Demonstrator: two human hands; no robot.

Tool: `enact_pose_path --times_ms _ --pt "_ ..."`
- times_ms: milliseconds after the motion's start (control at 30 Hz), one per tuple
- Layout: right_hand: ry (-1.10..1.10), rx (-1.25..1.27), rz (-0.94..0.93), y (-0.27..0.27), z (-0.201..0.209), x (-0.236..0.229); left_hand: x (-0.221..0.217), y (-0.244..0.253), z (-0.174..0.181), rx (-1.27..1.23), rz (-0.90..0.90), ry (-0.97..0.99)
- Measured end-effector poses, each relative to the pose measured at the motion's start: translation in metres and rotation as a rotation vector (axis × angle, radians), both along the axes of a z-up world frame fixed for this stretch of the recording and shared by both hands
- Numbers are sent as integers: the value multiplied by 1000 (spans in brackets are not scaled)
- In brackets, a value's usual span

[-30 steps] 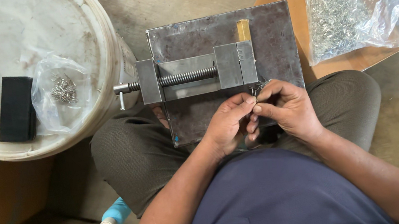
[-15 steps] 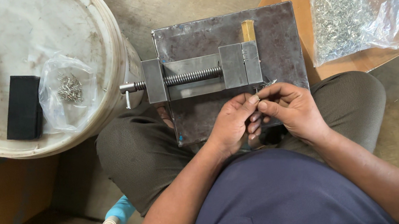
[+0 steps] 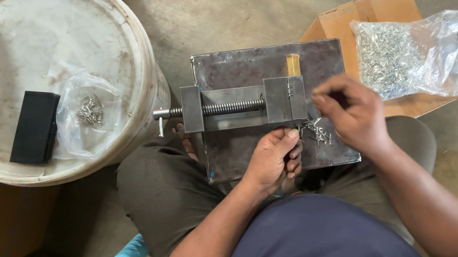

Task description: The person uses a bench vise to bend small metal pins. They pick up pins from a pile, insert them into the vise jaws, and tighten the screw to bend the pins. The bent pins are then removed and placed back on the workbench.

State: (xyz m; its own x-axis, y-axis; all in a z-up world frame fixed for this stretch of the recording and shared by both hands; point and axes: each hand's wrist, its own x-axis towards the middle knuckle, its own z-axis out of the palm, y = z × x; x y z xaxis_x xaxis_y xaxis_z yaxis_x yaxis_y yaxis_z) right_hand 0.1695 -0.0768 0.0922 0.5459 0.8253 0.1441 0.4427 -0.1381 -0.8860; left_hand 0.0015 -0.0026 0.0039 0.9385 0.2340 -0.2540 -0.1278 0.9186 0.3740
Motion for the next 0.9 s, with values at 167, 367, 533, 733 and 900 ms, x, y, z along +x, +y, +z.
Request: enact_pose_path --times_ms 167,367,533,733,900 --pt "-297 50 69 32 8 0 -2 5 3 26 18 12" --pt "-307 45 87 37 5 -2 -2 7 2 68 9 30" --pt "-302 47 88 39 2 0 -1 7 4 68 6 19" --pt "-341 38 81 39 -1 0 -2 8 6 66 2 29" --pt "-367 50 88 40 0 -1 -2 9 8 65 -9 48"
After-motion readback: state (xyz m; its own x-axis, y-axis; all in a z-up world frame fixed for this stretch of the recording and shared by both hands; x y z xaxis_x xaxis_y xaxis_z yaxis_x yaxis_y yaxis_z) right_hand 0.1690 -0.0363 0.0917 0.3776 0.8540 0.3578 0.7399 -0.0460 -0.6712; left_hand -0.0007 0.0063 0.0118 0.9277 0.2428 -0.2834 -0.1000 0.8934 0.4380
